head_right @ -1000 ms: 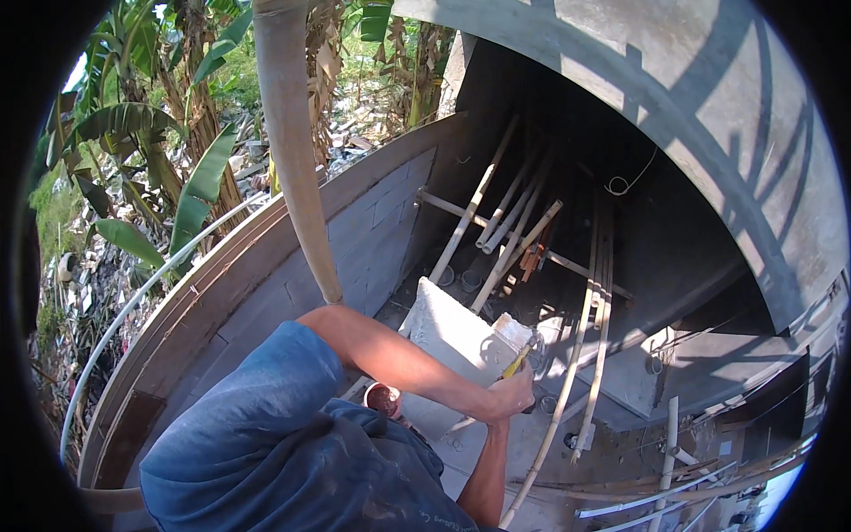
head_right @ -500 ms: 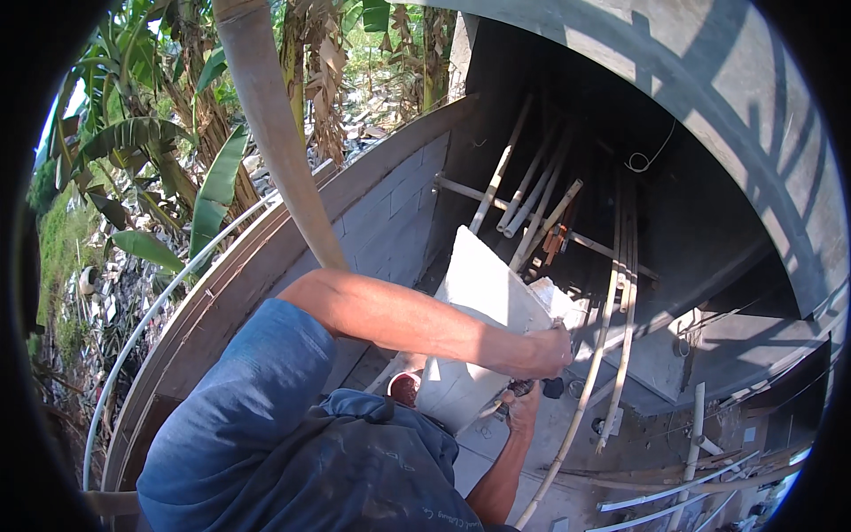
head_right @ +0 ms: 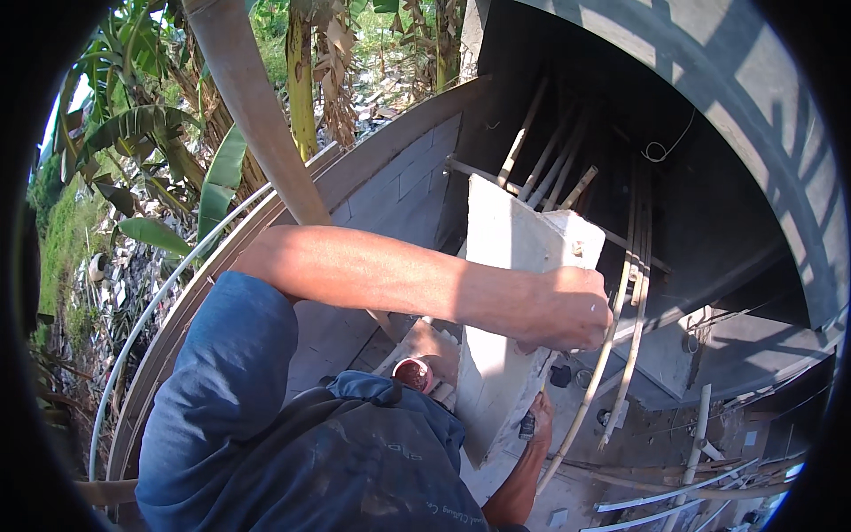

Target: The person holds and aligns a curved concrete piece against the edge of a balcony. Using a hammer, they drive several nails into a wooden support frame to secure the molding in place.

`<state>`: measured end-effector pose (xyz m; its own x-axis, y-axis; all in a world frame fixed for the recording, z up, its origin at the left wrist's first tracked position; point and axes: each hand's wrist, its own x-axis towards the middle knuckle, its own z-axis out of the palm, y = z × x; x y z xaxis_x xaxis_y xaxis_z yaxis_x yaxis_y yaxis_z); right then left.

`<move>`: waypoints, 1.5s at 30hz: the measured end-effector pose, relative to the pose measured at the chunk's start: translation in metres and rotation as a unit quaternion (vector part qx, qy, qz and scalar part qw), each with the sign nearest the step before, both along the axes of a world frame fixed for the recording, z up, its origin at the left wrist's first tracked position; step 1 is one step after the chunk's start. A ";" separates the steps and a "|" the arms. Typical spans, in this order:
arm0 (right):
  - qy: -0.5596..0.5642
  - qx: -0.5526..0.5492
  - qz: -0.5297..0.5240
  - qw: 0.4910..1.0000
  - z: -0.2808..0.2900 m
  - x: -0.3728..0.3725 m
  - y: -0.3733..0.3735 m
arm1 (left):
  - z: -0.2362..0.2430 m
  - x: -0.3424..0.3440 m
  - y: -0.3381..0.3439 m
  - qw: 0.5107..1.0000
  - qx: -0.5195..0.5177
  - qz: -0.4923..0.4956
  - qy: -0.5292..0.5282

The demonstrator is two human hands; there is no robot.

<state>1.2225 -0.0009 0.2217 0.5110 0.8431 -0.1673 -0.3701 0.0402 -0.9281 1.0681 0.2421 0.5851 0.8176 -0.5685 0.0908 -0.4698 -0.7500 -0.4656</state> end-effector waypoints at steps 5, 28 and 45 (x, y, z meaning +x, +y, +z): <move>-0.066 0.014 0.010 0.998 0.034 -0.026 0.003 | -0.010 -0.004 0.035 0.982 -0.092 0.129 0.107; -0.255 -0.289 -0.138 0.912 0.065 -0.064 0.084 | -0.004 -0.211 0.131 0.553 0.179 0.508 -0.635; 0.109 -0.190 0.037 0.975 0.034 0.030 0.108 | -0.035 -0.271 0.242 0.576 -0.213 0.412 -0.672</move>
